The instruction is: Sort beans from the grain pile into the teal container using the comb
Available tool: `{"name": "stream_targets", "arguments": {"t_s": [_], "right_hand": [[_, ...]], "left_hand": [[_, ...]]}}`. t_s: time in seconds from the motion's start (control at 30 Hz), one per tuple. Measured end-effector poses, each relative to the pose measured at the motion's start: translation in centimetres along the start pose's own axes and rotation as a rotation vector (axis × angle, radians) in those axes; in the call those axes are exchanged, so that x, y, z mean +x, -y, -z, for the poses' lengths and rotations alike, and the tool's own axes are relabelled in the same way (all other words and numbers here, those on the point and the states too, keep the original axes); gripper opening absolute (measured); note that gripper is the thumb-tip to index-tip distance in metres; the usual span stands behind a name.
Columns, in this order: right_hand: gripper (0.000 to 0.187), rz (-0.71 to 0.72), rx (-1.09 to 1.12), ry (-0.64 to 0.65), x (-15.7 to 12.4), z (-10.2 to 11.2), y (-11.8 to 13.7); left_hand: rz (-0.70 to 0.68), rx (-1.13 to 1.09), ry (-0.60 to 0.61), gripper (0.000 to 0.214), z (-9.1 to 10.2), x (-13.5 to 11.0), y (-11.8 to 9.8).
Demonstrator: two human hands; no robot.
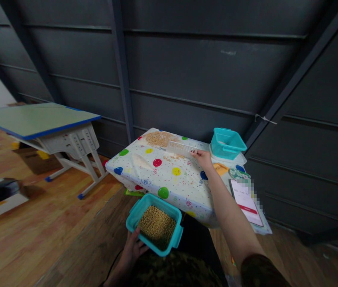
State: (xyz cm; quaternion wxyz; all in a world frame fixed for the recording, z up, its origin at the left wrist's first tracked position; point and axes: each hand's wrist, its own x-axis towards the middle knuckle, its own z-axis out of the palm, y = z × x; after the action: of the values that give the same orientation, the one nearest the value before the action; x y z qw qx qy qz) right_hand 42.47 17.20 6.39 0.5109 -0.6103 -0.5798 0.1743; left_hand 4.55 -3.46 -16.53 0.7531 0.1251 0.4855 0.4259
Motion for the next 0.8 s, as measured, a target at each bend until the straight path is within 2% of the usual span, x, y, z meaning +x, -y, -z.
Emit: {"name": "stream_targets", "arguments": {"t_s": [0.8], "right_hand": [[0.070, 0.049, -0.007, 0.153, -0.7, 0.5, 2.0]], "left_hand": [[-0.001, 0.026, -0.008, 0.093, 0.3, 0.4, 0.1]]}}
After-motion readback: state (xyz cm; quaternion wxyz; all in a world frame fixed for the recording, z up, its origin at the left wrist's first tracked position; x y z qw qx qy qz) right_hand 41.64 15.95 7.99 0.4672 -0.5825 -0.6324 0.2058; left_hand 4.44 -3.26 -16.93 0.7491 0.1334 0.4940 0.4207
